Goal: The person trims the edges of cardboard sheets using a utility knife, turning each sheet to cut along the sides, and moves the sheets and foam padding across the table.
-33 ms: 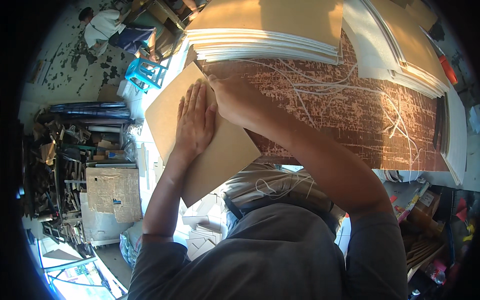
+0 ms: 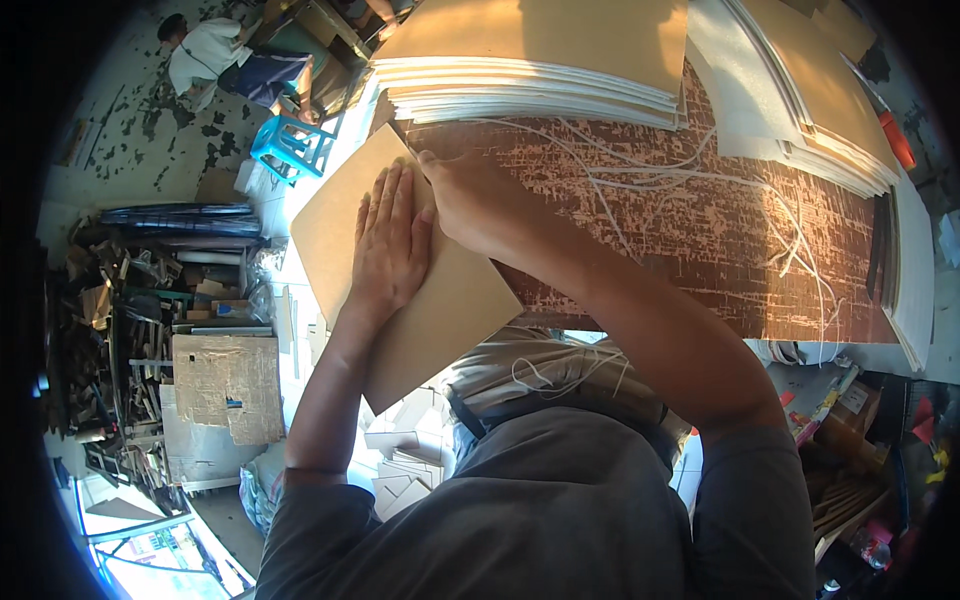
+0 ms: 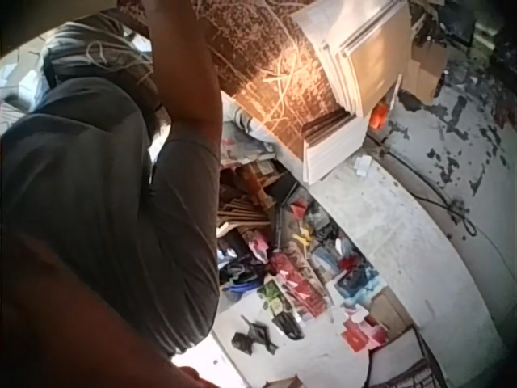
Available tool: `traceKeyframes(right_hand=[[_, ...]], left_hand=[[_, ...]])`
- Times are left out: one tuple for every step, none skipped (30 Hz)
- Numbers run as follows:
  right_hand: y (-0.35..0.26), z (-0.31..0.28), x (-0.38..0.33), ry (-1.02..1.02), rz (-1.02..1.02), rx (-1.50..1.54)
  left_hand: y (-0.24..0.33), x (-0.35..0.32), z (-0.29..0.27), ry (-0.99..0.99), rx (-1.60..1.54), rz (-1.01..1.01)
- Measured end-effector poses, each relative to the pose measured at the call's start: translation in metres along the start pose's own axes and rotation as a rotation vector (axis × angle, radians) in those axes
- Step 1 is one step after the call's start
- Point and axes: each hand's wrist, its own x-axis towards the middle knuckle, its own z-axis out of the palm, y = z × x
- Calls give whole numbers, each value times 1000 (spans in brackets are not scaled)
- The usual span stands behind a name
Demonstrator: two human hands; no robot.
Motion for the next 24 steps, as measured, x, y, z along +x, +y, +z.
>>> traceKeyframes(right_hand=[[-1,-1,-3,-7,3,8],[-1,-2,-5,-7,3,9],[-1,-3,-7,-9,-3,28],[-1,-4,-9,-11,-7,46],[-2,-6,-11,-11,-5,46],[-3,-7,-13,-44,30,45],[-4,-8,-14,-77,63,46],[-5,-9,-16,-79,64,47],[-7,-10,-19,-79,66,53],[-8,-12,-20,-78,68,59],[-9,-13,-21,-78,68,60],[-10,-14,-22,-91,79,67],[-10,-15,-23,-103,93,71],[-10,-17,-24,-103,97,71],[-11,-19,-26,-104,107,69],[-13,-20,-28,-106,110,69],[-14,-21,-30,-106,108,71],[-16,-23,-33,-121,126,64],[-17,-23,-37,-138,147,56],[-18,-25,-39,-139,148,58],[-20,-27,-41,-157,150,56],[-21,-28,-43,-172,154,53],[-20,-28,-46,-171,156,54],[-20,-28,-48,-152,153,67]], left_hand=[[0,0,0,2,1,1],[0,0,1,3,3,2],[-1,-1,0,3,3,2],[-1,-1,0,5,7,4],[-1,-1,0,7,11,6],[0,-1,0,6,10,7],[0,-1,0,8,10,8],[0,-1,1,11,10,9],[-1,-2,1,9,10,7],[-1,-2,1,10,16,9],[0,-2,0,10,22,11],[0,-2,-1,9,23,10],[2,-1,-2,-22,25,-2],[2,0,-2,-53,26,-15],[2,1,0,-57,25,-12],[1,1,0,-49,29,-14],[0,1,0,-41,32,-15],[0,0,-1,-41,34,-17],[0,0,0,-40,34,-19],[0,0,0,-38,35,-21],[0,0,-1,-40,36,-23],[0,0,-2,-42,27,-25],[1,0,-3,-44,19,-27],[1,0,-2,-45,20,-26]])
